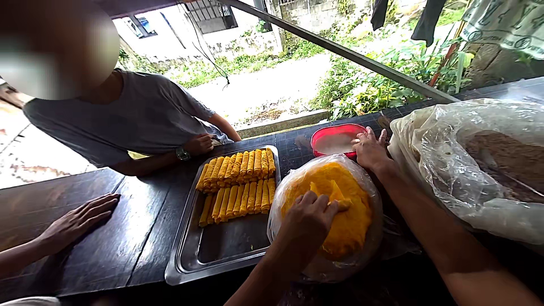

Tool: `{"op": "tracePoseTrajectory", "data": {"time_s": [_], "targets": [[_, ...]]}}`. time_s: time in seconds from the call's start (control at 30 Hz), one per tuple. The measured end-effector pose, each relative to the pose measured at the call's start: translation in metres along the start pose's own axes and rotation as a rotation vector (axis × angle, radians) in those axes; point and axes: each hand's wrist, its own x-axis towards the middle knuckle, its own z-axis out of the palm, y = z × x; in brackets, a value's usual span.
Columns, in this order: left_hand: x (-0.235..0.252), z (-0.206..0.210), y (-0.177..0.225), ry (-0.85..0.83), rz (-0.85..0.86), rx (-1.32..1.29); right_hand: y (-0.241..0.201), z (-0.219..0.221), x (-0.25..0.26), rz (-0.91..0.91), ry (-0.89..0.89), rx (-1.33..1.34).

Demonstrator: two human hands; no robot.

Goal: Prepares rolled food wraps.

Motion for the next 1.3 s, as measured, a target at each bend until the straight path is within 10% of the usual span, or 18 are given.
{"op": "tracePoseTrajectory", "data": {"time_s": [0.3, 0.7, 1.3], "targets": [[-0.035, 0.003, 0.034, 0.066, -0.089, 0.057, -0.007, -0.032, -0.09, -0.488, 0.284, 0.697], [-0.034, 0.012, 0.028, 0.042, -0.082, -0.012, -0.013, 0.006, -0.137, -0.767, 0.465, 0.004], [-0.033, 0.017, 0.025, 0.045, -0.101, -0.006, -0.036, -0.023, -0.116, -0.875, 0.417, -0.032]]}}
